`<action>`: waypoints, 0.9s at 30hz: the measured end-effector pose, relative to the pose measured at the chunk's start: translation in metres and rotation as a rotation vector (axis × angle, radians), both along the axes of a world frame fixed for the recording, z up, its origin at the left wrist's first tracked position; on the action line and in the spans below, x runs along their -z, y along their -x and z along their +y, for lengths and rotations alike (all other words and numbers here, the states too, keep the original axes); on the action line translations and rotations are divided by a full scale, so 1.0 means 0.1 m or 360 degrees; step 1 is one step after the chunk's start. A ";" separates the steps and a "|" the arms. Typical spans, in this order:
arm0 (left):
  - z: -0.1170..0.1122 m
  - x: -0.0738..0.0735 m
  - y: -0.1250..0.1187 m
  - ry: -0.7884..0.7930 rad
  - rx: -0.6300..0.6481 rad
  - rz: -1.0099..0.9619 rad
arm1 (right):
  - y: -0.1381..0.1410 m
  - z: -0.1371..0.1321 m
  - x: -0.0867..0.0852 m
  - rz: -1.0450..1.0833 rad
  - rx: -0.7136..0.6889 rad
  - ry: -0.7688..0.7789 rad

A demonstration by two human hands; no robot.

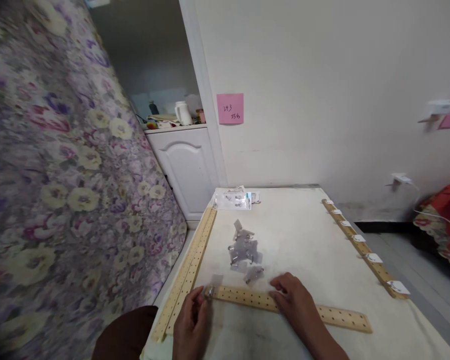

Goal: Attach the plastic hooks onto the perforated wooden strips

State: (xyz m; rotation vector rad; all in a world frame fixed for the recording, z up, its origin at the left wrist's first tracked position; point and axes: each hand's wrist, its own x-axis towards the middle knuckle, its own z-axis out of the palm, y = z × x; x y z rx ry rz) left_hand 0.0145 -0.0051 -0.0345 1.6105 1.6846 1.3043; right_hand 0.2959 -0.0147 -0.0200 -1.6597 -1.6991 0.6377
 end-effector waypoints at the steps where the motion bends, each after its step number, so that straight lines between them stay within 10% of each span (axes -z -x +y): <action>1: 0.00 0.00 0.00 -0.0003 0.0011 0.0004 | 0.07 0.08 -0.01 0.0015 -0.0010 -0.0022; 9: -0.01 0.03 0.02 -0.0010 0.0051 0.0120 | 0.55 0.44 0.04 -0.0102 -0.0155 -0.0135; 27: -0.16 -0.20 -0.18 -0.0200 0.0316 0.0034 | 0.51 0.32 -0.11 0.0526 -0.0173 -0.0154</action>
